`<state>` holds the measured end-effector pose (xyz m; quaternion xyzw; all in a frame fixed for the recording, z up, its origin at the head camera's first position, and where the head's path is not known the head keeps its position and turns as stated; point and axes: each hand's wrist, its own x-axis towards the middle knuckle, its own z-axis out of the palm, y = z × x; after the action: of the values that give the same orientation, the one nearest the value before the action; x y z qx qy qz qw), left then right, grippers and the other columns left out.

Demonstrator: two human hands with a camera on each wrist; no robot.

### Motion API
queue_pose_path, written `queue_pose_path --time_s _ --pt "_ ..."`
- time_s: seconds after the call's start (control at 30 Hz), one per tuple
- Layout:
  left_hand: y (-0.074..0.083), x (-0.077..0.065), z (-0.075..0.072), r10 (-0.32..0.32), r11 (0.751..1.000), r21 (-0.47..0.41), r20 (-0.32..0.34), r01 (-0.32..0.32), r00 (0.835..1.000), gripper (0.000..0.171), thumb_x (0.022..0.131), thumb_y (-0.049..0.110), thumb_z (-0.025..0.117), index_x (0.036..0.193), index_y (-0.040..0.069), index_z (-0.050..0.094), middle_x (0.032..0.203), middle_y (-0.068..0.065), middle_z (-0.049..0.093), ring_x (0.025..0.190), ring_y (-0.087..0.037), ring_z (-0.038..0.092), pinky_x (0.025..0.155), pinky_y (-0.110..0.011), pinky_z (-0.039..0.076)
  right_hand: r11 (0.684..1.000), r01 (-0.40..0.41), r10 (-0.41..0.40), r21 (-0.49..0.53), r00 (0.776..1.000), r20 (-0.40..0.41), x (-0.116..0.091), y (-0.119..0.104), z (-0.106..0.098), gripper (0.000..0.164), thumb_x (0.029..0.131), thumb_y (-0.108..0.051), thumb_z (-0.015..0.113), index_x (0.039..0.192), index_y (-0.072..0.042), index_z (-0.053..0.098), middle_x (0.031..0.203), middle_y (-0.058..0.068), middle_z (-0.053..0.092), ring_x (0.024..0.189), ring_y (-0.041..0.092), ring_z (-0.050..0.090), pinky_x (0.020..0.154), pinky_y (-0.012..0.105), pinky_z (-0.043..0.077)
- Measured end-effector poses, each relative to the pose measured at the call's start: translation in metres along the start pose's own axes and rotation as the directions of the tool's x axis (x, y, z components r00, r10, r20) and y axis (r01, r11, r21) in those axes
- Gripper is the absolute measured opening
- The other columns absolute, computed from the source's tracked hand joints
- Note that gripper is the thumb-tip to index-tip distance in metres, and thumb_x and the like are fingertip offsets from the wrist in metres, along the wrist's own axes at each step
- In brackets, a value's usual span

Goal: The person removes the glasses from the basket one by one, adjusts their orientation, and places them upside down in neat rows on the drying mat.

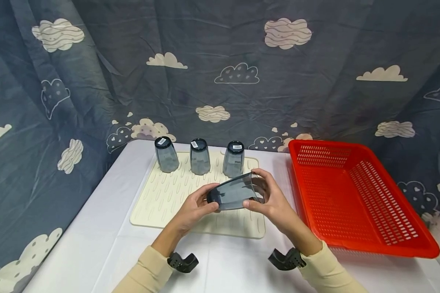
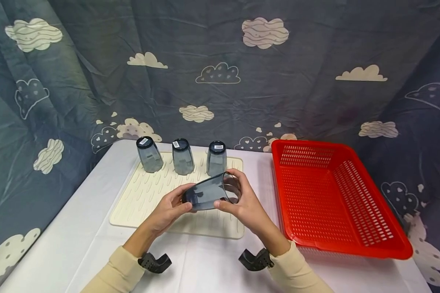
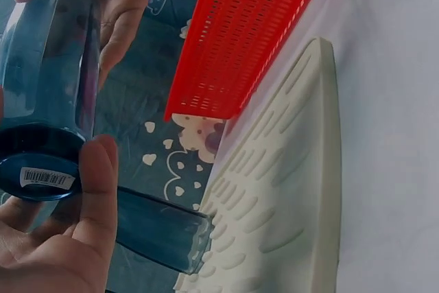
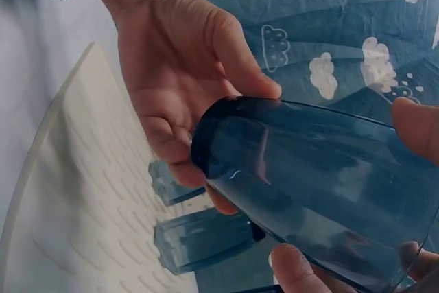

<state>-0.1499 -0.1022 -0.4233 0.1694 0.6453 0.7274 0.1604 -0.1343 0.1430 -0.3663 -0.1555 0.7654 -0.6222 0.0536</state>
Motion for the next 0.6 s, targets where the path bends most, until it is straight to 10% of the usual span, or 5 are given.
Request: queue_pose_path --time_s 0.2,0.6 --pt "0.007 0.0 0.002 0.023 0.996 0.084 -0.02 -0.022 1.0 0.073 0.086 0.018 0.078 0.148 0.007 0.041 0.149 -0.021 0.044 0.123 -0.016 0.053 0.095 -0.015 0.049 0.999 -0.037 0.037 -0.001 0.999 0.002 0.001 0.003 0.0 0.08 0.085 -0.007 0.07 0.151 -0.008 0.023 0.146 0.025 0.04 0.137 0.045 0.042 0.109 0.06 0.042" --pt "0.032 0.0 -0.019 0.03 0.959 0.283 -0.032 -0.019 0.999 0.064 0.09 0.025 0.074 0.146 0.01 0.046 0.134 -0.019 0.056 0.105 -0.015 0.058 0.086 -0.02 0.051 0.985 -0.153 0.151 0.076 0.988 0.036 0.004 0.013 0.005 0.081 0.089 -0.012 0.071 0.153 -0.01 0.021 0.148 0.024 0.042 0.134 0.04 0.048 0.095 0.036 0.055"
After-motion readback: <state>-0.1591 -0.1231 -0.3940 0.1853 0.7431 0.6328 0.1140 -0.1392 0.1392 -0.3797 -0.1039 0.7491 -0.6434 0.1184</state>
